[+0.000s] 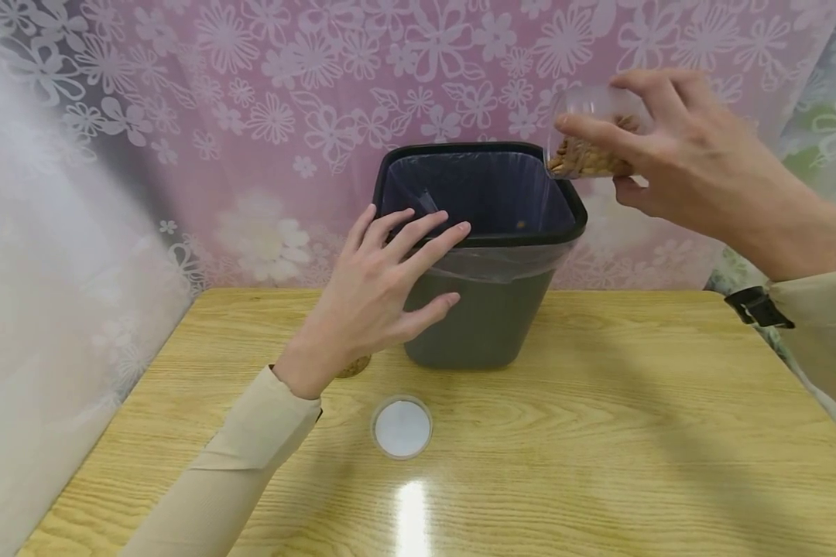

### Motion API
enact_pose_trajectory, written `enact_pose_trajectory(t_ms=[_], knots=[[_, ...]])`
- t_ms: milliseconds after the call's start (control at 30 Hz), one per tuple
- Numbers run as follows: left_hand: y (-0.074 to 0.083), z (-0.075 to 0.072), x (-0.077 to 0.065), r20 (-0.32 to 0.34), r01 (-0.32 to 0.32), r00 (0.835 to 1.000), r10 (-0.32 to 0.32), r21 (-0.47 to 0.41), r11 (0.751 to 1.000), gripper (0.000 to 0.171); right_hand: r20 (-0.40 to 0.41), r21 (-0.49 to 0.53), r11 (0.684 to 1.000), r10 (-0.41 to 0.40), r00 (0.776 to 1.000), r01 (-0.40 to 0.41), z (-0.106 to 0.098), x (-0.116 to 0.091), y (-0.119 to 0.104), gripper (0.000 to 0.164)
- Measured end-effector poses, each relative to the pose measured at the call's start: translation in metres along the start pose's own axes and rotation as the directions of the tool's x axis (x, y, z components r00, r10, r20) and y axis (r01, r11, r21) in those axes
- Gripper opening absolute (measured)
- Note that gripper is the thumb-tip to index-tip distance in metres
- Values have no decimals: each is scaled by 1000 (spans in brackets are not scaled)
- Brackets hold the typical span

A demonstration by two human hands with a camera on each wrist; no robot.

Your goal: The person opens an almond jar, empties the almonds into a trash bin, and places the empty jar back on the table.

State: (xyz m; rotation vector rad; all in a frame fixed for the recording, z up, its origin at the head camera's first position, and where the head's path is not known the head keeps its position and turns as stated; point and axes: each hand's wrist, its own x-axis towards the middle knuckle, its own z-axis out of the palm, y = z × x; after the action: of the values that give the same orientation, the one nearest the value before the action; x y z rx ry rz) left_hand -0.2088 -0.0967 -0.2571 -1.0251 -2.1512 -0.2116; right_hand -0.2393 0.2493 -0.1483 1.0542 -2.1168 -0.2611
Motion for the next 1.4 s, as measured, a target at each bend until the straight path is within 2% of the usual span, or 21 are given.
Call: enact_pose_trajectory(t_ms=[200,467,800,1100,1400], knots=[[0,1,0,2,-1,1000,1,-7,1000,66,-31,-13,999,-34,999,34,1,3,-1,104],[1,1,-1,3,5,1000,-5,-18,1000,66,19,-40,999,-23,1000,24,-1,5,-4,105],[1,2,-2,-4,5,1000,-5,-18,1000,67,-50,-49,995,-92,995,90,5,8,-3,99],[1,3,-2,-12,6,1000,-6,-15,1000,67,6,-101,989,-107,994,107,2,9,-5,110],[1,3,-1,-19,3,1000,-3,-16,1000,67,3,-125,985,-117,993,117,2,10,-6,113]])
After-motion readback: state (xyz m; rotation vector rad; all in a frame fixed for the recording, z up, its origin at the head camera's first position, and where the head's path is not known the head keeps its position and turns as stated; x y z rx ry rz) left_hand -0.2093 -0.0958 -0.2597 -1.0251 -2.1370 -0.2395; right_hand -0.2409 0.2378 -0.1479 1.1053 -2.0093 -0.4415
